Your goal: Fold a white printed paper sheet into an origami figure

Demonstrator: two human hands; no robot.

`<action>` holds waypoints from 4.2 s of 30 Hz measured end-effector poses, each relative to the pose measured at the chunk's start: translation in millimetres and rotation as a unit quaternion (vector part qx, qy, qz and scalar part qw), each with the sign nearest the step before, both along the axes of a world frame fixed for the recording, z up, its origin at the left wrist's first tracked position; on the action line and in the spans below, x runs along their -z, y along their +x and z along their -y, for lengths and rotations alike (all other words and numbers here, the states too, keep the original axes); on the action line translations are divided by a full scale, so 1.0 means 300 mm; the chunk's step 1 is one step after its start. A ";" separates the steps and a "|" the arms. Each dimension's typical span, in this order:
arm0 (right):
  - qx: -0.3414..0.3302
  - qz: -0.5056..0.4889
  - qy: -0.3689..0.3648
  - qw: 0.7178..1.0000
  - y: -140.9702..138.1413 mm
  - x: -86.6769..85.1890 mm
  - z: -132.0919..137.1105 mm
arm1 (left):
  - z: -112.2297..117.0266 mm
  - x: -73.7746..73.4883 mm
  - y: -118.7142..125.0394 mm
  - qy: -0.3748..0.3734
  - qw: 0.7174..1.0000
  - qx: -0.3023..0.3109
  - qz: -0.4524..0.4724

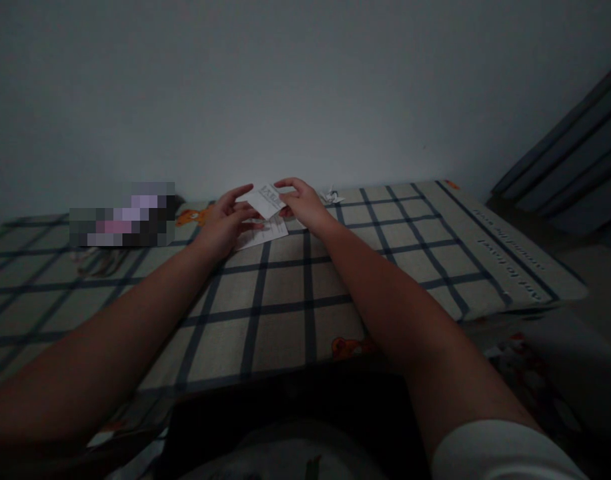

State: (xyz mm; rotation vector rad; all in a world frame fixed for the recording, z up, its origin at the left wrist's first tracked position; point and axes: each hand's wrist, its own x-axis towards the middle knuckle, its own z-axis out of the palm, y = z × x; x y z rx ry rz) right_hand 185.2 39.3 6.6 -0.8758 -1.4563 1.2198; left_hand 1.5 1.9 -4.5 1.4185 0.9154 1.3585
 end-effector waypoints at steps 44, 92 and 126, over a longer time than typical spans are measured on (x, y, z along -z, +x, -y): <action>-0.118 0.065 0.039 0.990 -0.003 0.020 0.012 | -0.018 0.012 -0.001 -0.031 0.994 -0.102 -0.027; -0.009 0.283 0.353 0.892 0.009 0.017 0.012 | -0.005 0.026 0.015 -0.058 0.998 0.011 0.011; -0.138 0.040 0.025 0.989 0.020 0.028 -0.011 | -0.004 -0.014 0.004 -0.116 0.986 0.063 0.097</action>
